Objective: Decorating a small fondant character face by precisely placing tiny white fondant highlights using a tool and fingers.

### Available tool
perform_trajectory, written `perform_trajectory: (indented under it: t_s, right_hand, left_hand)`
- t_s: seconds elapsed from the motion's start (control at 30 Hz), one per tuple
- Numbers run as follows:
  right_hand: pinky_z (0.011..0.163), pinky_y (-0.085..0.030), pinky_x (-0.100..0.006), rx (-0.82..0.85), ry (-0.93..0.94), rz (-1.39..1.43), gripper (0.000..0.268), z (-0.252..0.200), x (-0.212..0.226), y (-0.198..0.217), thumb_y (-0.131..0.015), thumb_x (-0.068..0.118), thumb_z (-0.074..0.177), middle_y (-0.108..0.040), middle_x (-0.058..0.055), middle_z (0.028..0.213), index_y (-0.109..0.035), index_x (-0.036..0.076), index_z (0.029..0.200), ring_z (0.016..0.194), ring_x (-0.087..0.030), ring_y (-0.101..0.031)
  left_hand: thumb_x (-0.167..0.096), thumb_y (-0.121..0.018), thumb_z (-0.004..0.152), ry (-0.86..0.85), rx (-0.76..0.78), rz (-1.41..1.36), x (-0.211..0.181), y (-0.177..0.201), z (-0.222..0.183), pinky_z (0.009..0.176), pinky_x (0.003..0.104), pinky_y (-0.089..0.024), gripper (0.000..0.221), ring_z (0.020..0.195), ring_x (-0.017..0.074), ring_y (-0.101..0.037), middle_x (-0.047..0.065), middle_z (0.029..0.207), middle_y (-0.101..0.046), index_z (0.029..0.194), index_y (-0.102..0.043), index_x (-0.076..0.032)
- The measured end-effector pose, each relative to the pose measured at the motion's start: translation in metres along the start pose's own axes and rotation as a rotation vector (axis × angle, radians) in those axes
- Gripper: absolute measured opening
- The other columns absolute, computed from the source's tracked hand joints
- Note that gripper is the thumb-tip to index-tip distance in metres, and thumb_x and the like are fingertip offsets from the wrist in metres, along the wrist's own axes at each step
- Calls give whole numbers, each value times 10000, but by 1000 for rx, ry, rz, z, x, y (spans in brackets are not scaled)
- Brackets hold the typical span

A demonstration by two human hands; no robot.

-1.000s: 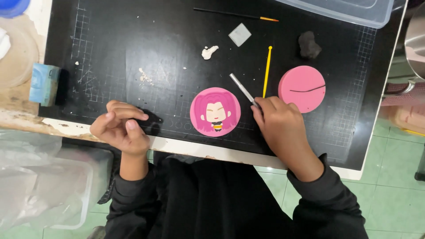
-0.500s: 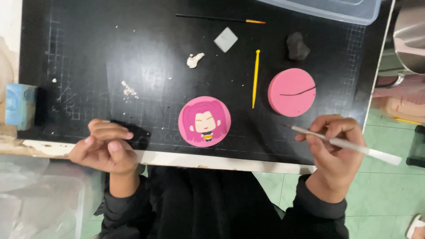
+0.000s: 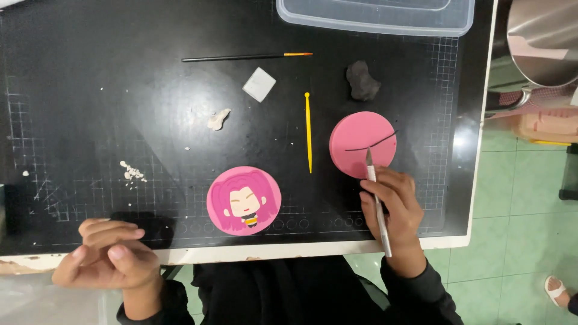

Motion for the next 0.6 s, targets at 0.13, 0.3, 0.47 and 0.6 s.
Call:
perform_trajectory:
  t_s: [0.13,0.3,0.47,0.6]
  right_hand:
    - [934,-553,-438,11,-23,-13,283,3,-1,-6,-512,158,1034,-673,-164,1001,-747,6,994,1043,-399,-651]
    - [921,-579,-446,27,-93,-25,268,11,2,-4,-532,172,1023,-697,-224,1061,-637,-70,1071,1057,-414,-692]
    - [936,-556,-461,47,-74,-46,226,9,0,-5,-553,152,1009,-706,-212,1058,-650,-43,1068,1063,-398,-702]
    - [935,-544,-453,66,-62,-63,196,7,-2,-5,-572,130,991,-712,-192,1056,-669,-22,1067,1064,-387,-704]
  left_hand:
    - [-69,-389,1064,44,16,24,-1,1,0,660,393,-323,236,457,270,-380,148,562,-446,1279,-311,-130]
    - [-77,-410,1064,61,2,56,-3,3,-1,697,419,-309,253,467,283,-362,166,570,-448,1294,-322,-137]
    - [-103,-417,1068,122,-7,76,-7,3,-3,772,457,-321,261,506,295,-354,166,602,-432,1303,-320,-158]
    - [-130,-424,1088,119,-8,62,-5,5,-3,775,454,-312,247,505,290,-343,162,598,-424,1315,-328,-161]
Point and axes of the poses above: each hand's wrist, its own z-axis towards the middle knuckle, its own y-axis out of the back of the hand, x = y × z, the point moved 4 cm from there along z, towards the middle knuckle
